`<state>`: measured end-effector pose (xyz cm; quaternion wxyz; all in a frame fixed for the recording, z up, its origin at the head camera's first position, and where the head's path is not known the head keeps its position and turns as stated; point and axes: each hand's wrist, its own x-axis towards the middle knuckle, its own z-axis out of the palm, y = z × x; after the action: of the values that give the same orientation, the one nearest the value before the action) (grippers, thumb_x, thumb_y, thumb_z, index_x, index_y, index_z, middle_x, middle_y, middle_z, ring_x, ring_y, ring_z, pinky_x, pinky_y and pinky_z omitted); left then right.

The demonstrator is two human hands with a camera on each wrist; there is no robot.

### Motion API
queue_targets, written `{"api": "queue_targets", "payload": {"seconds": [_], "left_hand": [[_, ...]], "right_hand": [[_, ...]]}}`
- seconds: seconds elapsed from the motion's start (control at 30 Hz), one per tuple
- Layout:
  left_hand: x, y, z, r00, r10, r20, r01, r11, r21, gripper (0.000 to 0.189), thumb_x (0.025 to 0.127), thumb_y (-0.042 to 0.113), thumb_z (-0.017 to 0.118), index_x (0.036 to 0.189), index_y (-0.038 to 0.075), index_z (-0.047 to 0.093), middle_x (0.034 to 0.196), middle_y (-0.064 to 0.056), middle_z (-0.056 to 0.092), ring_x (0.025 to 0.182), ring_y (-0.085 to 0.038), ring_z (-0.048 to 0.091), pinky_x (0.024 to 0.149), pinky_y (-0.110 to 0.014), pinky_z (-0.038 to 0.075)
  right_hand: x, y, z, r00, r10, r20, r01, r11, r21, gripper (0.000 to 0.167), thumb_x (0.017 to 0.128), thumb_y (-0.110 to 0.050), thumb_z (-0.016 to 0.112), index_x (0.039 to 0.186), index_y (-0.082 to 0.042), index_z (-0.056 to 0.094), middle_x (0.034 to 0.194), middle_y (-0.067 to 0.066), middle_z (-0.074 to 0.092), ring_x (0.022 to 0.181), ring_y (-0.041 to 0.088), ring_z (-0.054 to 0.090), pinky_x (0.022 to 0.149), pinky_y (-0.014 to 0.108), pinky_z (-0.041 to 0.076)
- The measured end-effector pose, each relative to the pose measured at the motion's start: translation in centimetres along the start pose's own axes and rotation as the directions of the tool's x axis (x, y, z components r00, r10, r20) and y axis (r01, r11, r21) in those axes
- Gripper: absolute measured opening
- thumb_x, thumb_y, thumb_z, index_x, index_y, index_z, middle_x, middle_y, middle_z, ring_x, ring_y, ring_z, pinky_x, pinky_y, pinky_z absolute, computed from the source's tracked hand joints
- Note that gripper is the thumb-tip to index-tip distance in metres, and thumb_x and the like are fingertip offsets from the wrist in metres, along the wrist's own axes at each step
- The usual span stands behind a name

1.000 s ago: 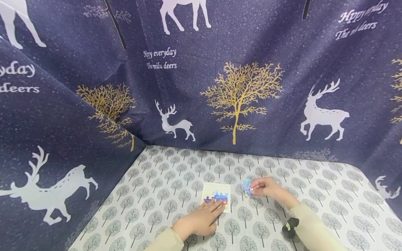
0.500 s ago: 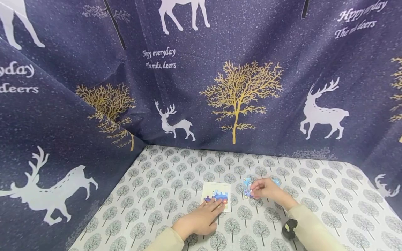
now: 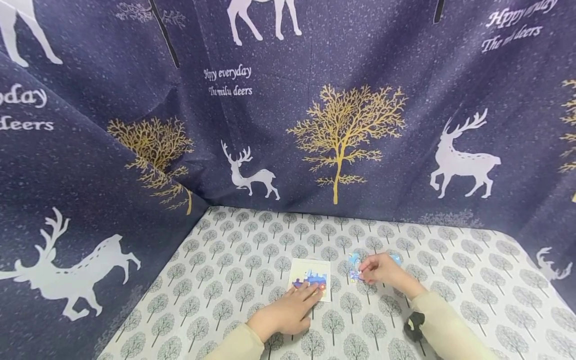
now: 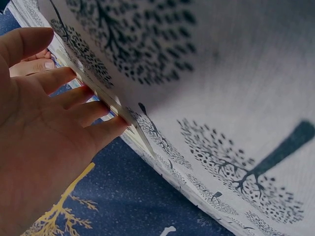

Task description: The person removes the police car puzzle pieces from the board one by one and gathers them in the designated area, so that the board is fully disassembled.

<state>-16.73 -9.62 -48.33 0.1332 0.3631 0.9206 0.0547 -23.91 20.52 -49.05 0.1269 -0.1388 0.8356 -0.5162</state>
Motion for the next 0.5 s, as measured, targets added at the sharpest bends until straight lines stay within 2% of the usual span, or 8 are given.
{"api": "queue_targets", "payload": {"seconds": [0.23,0.5], "left_hand": [[-0.19,0.11,-0.1,1.0,0.004,0.002,-0.004,1.0,0.002,0.063,0.094,0.028,0.05,0.152,0.016,0.03,0.159,-0.003,0.021,0.144,-0.028,0.022,0.115,-0.048,0.025],[-0.31,0.25,-0.46,1.0,0.008,-0.001,-0.008,1.0,0.003,0.062,0.094,0.026,0.049,0.152,0.015,0.03,0.159,-0.005,0.022,0.144,-0.028,0.022,0.115,-0.047,0.025]], "right_hand": [[0.01,0.05,0.15,1.0,-0.004,0.003,0.004,1.0,-0.002,0.016,0.08,0.0,0.071,0.092,0.009,0.066,0.077,0.011,0.067,0.067,0.021,0.065,0.063,0.032,0.058],[0.29,0.11,-0.23,1.0,-0.026,0.004,0.026,0.999,-0.02,0.014,0.081,0.003,0.065,0.093,0.009,0.067,0.075,0.012,0.067,0.065,0.021,0.065,0.062,0.031,0.058]]}}
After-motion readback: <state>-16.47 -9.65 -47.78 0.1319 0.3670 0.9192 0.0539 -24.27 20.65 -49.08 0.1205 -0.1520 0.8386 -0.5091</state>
